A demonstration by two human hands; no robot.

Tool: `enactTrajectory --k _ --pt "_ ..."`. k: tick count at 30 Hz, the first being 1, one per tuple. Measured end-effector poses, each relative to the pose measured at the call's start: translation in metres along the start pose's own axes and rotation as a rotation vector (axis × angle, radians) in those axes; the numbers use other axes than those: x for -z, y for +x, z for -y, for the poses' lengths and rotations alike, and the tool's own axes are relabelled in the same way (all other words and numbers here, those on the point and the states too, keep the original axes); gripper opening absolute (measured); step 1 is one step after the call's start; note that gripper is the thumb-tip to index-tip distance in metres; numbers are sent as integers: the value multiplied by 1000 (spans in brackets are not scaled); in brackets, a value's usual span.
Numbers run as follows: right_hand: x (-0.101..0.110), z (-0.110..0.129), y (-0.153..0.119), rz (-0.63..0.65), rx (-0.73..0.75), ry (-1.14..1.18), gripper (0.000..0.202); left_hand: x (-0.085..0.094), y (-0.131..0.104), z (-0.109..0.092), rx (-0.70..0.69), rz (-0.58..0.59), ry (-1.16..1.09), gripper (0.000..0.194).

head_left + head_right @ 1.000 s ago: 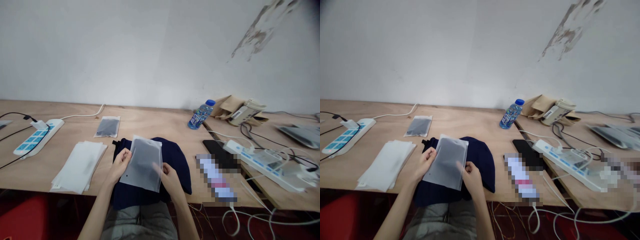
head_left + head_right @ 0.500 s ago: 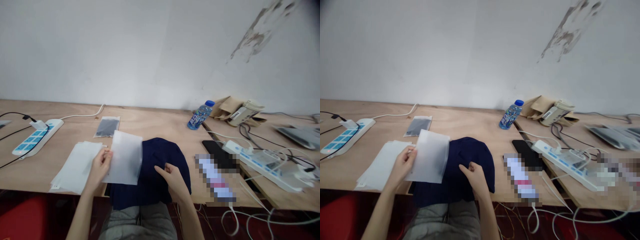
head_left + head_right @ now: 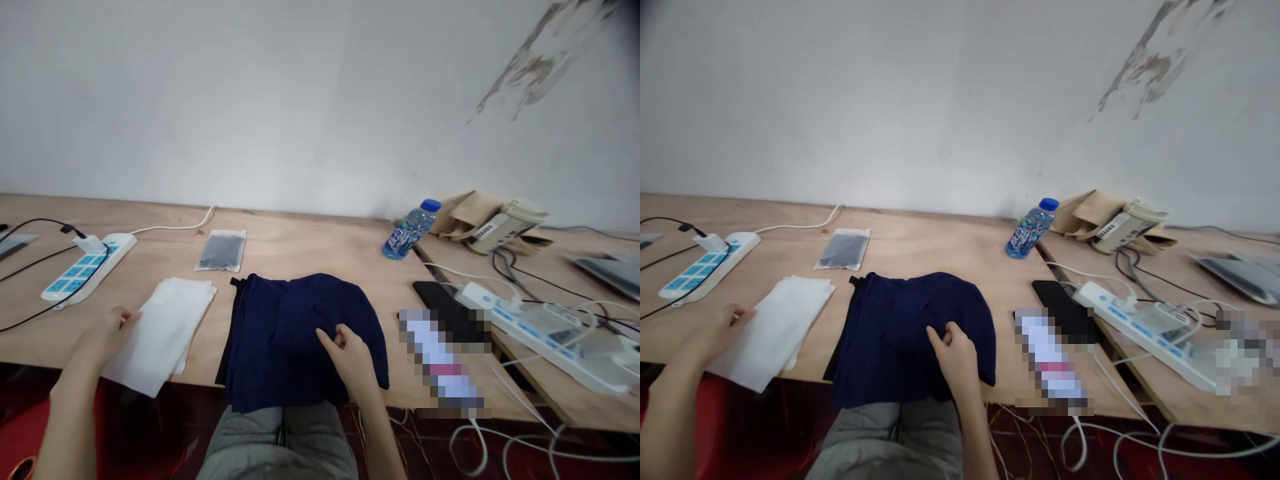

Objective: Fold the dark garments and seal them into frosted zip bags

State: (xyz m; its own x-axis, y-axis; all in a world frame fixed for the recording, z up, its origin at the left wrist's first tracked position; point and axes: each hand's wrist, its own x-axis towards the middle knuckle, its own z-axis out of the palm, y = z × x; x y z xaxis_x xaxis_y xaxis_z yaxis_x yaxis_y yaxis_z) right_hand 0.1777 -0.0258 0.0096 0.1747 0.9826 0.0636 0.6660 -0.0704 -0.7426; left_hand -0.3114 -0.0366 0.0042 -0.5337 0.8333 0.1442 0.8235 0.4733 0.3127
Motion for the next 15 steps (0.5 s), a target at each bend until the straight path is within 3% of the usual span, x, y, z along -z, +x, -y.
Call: enactTrajectory --k 2,3,6,9,12,15 --pt "-1 1 -2 -29 -19 -21 32 -8 3 11 -49 85 96 30" --pt "-1 1 -3 -51 -26 -31 31 -10 1 11 -75 72 156 31" --pt "0 3 -5 -139 -8 -45 34 -14 -15 -12 -143 -137 301 38" --pt "4 6 -1 -245 71 -37 31 -11 -45 -66 -312 -203 172 36" --pt "13 12 8 -292 202 -21 26 -11 -85 -133 -523 -97 -125 26" --pt "22 20 13 -207 358 -26 22 -21 -127 -191 -673 50 -328 19"
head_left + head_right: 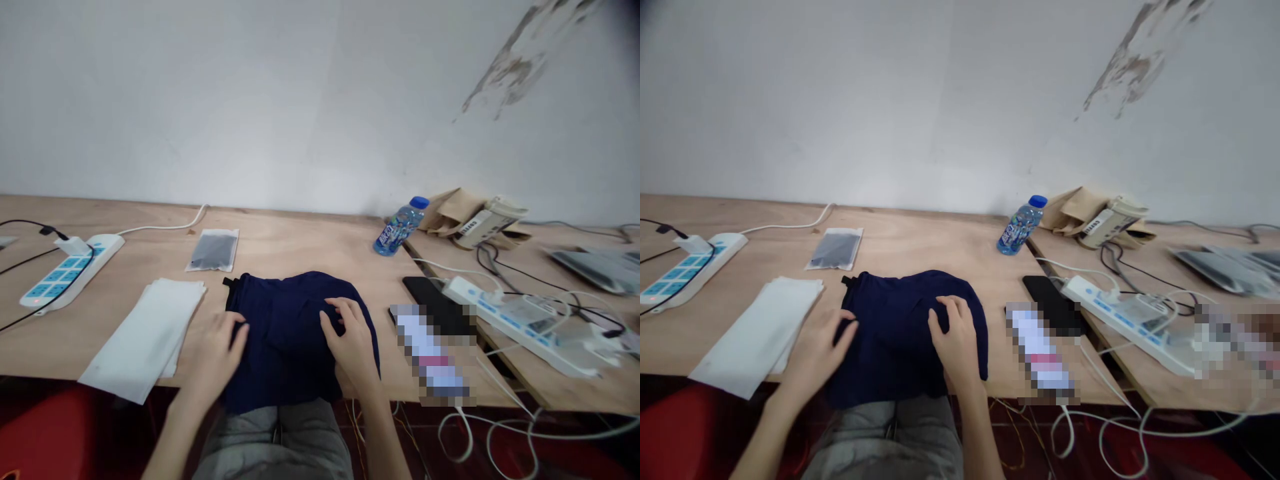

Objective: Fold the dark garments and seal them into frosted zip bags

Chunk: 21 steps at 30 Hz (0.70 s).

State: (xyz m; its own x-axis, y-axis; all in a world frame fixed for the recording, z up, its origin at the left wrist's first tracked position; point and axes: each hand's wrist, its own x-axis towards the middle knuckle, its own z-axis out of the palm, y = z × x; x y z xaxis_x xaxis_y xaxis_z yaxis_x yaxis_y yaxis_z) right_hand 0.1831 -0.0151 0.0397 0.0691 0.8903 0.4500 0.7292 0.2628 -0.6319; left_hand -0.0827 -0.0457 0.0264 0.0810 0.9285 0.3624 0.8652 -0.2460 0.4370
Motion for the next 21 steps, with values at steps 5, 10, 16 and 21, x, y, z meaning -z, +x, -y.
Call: enactTrajectory --k 5,10,16,21 --pt "7 10 -18 250 172 -71 19 -40 -8 -52 -24 142 -47 33" --pt "-3 11 -54 324 256 -186 51 -43 -5 -48 -20 109 -4 30" --pt "-17 3 -55 184 301 -220 49 -29 16 -46 -15 26 -201 14" --pt "-12 10 -33 58 310 -173 24 -36 20 -45 150 -167 -457 27"
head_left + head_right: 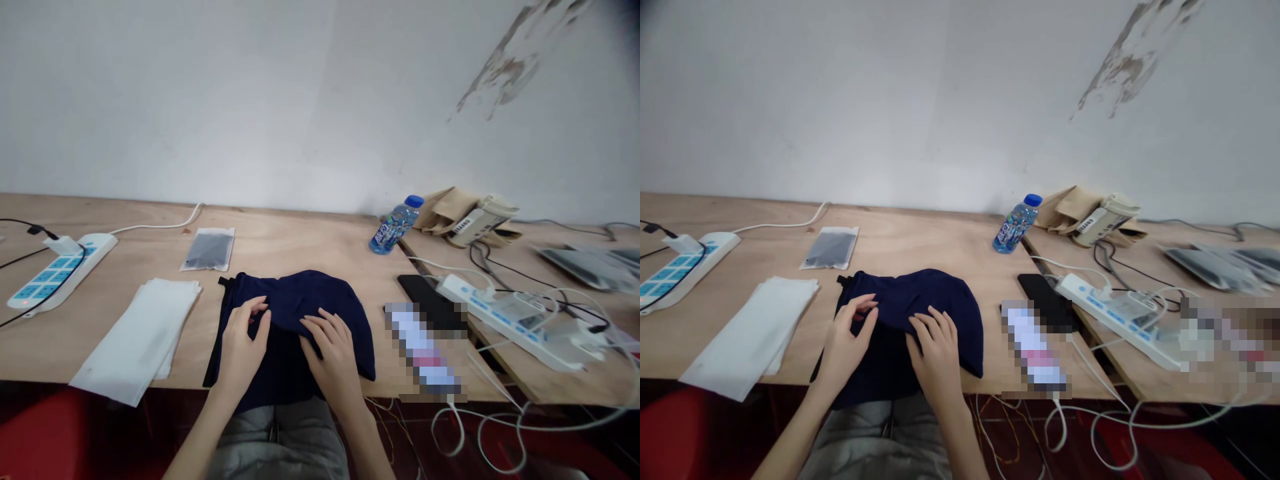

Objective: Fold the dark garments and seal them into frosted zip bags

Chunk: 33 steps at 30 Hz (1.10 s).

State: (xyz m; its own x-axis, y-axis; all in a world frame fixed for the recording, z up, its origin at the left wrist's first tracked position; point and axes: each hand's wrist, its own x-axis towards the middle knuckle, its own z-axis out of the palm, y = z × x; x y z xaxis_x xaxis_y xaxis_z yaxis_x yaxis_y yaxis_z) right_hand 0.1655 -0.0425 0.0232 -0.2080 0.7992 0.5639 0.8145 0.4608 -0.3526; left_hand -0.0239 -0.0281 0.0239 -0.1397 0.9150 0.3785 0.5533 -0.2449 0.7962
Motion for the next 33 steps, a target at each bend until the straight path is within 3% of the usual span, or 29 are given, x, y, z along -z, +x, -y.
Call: enactTrajectory --k 3,6,8,10,15,17,20,25,30,33 --pt "14 10 23 30 -98 101 22 -8 -6 12 90 -11 -107 32" --pt "35 28 54 107 -155 257 20 -12 -8 21 151 43 -229 52" --pt "50 39 75 183 -150 412 18 -8 -4 22 175 86 -332 71" --pt "63 47 92 180 -200 568 17 2 2 18 225 144 -431 79" --pt "74 40 107 33 -524 1059 27 26 11 9 429 497 -613 60" --pt "71 32 104 -22 -664 1211 32 29 11 10 491 591 -702 56" --pt "66 18 90 -97 -846 1266 39 33 15 16 506 626 -741 55" --pt "52 -2 46 -123 -1028 1165 41 62 44 34 423 526 -490 54" --pt "31 -13 1 75 -985 969 43 83 66 56 226 624 -170 40" --pt "22 -7 -15 79 -887 846 46 81 61 69 151 502 -38 40"
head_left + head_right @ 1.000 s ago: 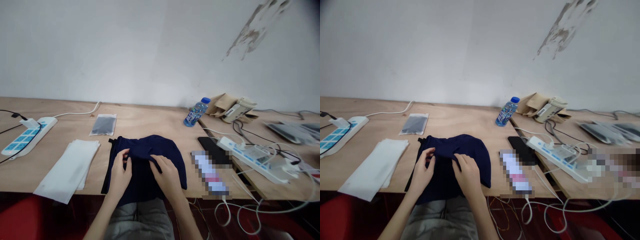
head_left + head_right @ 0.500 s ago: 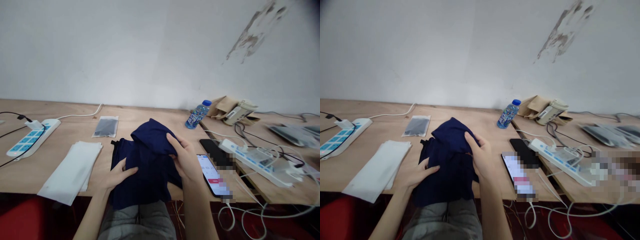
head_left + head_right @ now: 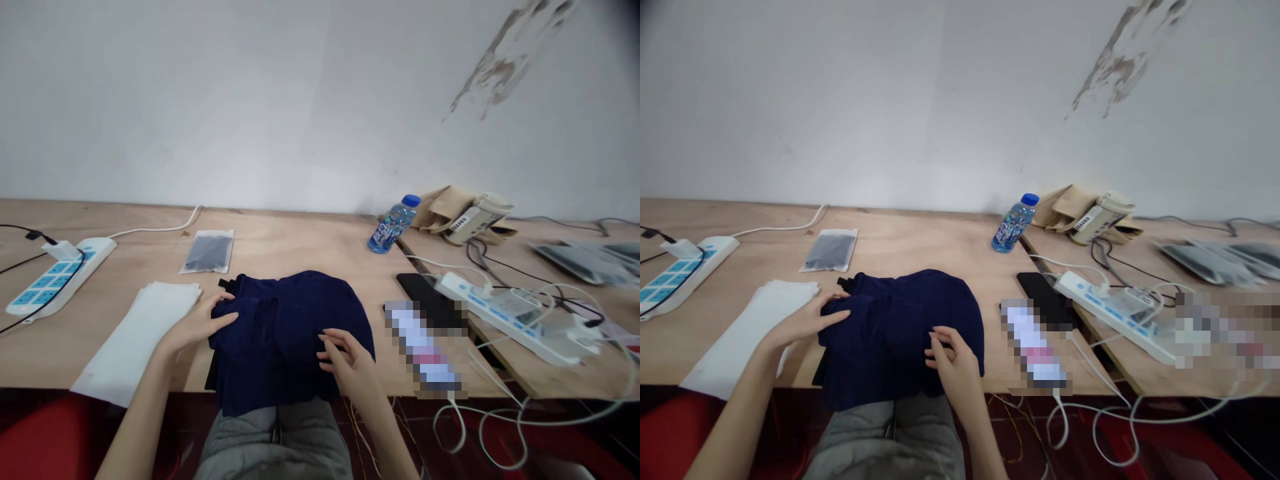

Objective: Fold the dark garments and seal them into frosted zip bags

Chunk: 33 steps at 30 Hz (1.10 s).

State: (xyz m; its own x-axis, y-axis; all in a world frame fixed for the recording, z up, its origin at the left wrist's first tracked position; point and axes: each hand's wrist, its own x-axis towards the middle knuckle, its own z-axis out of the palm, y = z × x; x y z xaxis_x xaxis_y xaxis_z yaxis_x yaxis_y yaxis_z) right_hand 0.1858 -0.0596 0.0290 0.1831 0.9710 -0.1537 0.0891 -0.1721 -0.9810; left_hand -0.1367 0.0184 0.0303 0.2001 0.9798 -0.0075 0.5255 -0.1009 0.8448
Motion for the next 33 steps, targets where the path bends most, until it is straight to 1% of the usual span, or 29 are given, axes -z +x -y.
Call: enactTrajectory --k 2,4,6,8,10,11,13,14,15,17,19,20,23,25,27,29,31,33 --pt "-9 -2 -9 -67 143 -169 41 -7 -6 9 -5 -91 -21 43" --pt "-21 0 -16 -102 332 -396 32 -15 -16 18 6 -147 -110 47" --pt "-35 4 -20 -78 526 -612 30 -22 -28 25 34 -201 -209 49" --pt "-51 6 -19 -10 662 -785 40 -30 -39 31 73 -259 -270 52" --pt "-64 4 -13 52 714 -903 48 -36 -48 34 106 -300 -287 53" --pt "-70 3 -10 66 715 -941 46 -39 -51 34 114 -316 -293 53" --pt "-77 -1 -3 60 695 -965 30 -41 -55 33 121 -347 -313 55" --pt "-78 -2 0 50 684 -943 22 -41 -56 31 120 -361 -324 55" --pt "-77 -1 2 37 678 -897 18 -40 -55 29 117 -371 -333 56" --pt "-68 2 5 -13 681 -762 20 -38 -54 26 105 -386 -340 56" --pt "-51 7 6 -118 656 -643 18 -35 -52 24 85 -396 -338 54" --pt "-40 9 6 -183 617 -608 17 -34 -51 23 77 -401 -336 53" --pt "-1 5 6 -394 413 -599 23 -35 -49 26 95 -392 -314 48" --pt "23 -6 6 -493 281 -651 28 -37 -49 29 138 -363 -295 46" --pt "40 -17 6 -500 179 -707 30 -38 -51 30 147 -338 -268 43" --pt "49 -26 5 -475 148 -733 36 -38 -56 29 100 -306 -209 38" --pt "50 -30 4 -447 229 -738 44 -37 -63 24 16 -274 -91 35" --pt "49 -32 4 -383 383 -754 49 -37 -72 17 -77 -267 78 41"
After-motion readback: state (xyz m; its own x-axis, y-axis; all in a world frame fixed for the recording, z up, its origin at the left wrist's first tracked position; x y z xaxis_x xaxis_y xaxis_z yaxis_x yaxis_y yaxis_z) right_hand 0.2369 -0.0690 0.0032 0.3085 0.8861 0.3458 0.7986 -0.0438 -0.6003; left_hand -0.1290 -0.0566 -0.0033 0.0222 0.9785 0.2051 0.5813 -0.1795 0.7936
